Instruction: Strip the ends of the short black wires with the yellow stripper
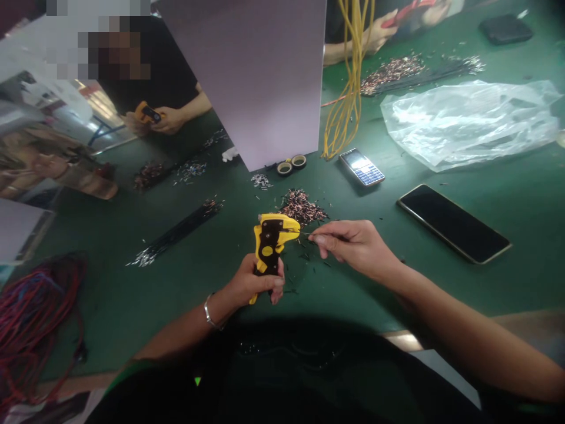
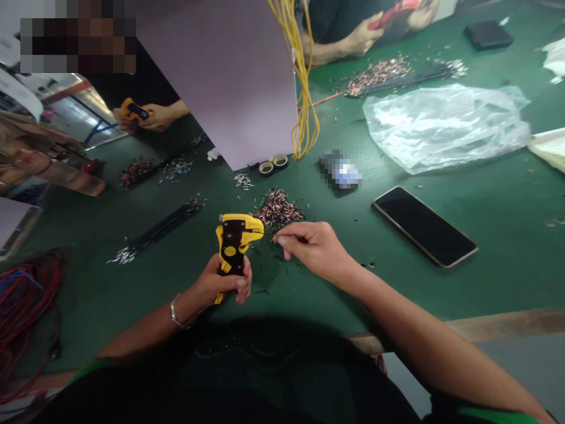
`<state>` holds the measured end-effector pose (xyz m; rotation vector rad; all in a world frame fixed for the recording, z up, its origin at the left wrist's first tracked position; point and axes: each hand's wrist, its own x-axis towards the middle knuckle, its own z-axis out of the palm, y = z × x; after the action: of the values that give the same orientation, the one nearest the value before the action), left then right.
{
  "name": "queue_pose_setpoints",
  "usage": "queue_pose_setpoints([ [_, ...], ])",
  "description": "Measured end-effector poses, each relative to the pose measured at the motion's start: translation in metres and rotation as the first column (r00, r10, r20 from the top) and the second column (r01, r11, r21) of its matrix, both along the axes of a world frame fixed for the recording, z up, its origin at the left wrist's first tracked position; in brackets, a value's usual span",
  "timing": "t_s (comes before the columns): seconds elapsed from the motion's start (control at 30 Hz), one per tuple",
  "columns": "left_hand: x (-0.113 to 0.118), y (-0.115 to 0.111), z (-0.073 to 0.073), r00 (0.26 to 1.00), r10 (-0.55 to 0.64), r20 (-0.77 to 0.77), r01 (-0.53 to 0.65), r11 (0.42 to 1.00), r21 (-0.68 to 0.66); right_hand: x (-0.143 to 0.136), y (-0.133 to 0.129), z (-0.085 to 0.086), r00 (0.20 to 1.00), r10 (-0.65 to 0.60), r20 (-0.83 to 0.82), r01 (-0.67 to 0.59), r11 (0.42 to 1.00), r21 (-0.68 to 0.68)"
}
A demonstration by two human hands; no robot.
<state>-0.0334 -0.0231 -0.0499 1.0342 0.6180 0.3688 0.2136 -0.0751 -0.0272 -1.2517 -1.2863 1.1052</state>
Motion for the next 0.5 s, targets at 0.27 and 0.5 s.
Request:
queue_pose_setpoints([
  [0.27,0.006,0.005,0.008,0.986,0.147,0.079,-0.147,0.989,0.003,0.001,0.000,-0.001,0.999,-0.012,0.034,0.011,1.000,0.011],
  [0.5,0.005,0.013,0.012,0.972,0.226,0.069,-0.232,0.968,0.097,-0.003,-0.003,-0.005,0.970,0.091,0.226,-0.116,0.989,0.097],
])
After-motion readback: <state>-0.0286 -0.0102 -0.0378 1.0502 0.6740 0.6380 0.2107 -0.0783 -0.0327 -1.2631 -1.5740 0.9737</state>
